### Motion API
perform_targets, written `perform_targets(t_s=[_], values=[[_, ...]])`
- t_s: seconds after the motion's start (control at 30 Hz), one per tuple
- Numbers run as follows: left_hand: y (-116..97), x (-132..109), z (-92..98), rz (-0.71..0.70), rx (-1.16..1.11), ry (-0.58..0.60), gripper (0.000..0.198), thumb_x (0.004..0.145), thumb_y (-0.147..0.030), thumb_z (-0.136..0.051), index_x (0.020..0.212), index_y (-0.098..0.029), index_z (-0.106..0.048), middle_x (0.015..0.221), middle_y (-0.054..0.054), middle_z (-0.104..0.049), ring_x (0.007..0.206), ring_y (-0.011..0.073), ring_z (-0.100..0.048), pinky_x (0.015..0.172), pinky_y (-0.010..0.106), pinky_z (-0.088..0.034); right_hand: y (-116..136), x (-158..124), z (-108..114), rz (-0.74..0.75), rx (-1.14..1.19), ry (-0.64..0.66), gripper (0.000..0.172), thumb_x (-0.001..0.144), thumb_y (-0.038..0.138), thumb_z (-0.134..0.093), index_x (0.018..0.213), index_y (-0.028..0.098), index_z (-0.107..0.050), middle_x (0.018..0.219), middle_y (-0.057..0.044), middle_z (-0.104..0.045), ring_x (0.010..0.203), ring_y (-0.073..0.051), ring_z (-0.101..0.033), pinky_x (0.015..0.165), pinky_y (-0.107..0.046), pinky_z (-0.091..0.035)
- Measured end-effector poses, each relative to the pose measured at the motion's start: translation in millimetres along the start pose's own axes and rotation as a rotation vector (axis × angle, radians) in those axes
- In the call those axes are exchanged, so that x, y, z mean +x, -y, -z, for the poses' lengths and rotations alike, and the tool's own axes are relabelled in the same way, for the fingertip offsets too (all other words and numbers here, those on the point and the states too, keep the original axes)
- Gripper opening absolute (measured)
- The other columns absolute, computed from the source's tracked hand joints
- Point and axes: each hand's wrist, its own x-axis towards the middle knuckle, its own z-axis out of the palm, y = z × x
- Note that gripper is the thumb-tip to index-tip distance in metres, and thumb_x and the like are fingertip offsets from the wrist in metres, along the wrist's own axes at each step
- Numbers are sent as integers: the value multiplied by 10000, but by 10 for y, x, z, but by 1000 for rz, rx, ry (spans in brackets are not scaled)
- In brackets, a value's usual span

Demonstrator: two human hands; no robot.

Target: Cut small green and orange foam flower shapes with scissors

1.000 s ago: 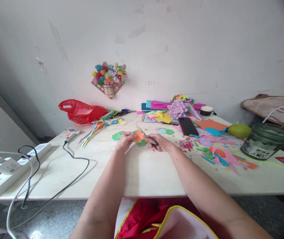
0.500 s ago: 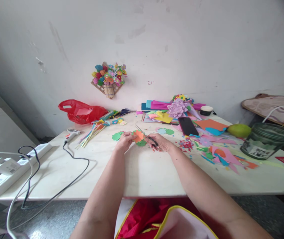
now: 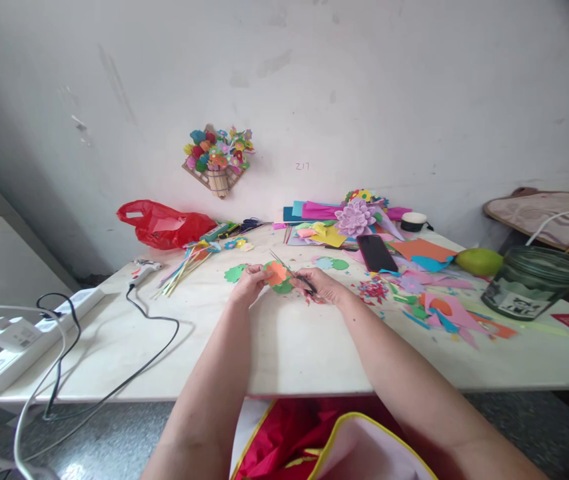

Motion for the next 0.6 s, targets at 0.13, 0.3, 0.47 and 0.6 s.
perform_targets(t_s=[0.13, 0.3, 0.47, 0.6], values=[[-7, 0, 13, 2, -47, -8, 335, 479, -154, -742, 407, -173, -415, 429, -65, -399, 439, 56, -395, 501, 213, -330, 56, -32, -7, -11, 3, 3, 301, 741, 436, -651, 788, 153, -557, 448, 69, -477, 294, -57, -395, 265, -173, -212], [-15, -4, 16, 12, -21, 12, 321, 477, -170, -758, 411, -167, -444, 423, -64, -423, 425, 56, -410, 484, 215, -322, 140, -40, -32, 11, 69, -89, 277, 701, 384, -690, 726, 142, -558, 427, 67, -459, 310, -54, -364, 298, -182, -273], [-9, -15, -14, 75, 57, 66, 261, 462, -206, -770, 442, -156, -515, 437, -34, -499, 429, 74, -444, 462, 223, -308, 155, 3, -20, 68, 151, -283, 369, 568, 319, -785, 824, 146, -583, 547, 44, -556, 451, -75, -486, 398, -178, -327], [33, -28, -69, 143, 134, 167, 222, 462, -215, -763, 469, -153, -550, 454, -20, -531, 442, 85, -465, 481, 229, -324, 130, 33, -23, 145, 216, -332, 451, 489, 276, -801, 862, 161, -576, 580, 61, -555, 530, -92, -520, 482, -198, -360]])
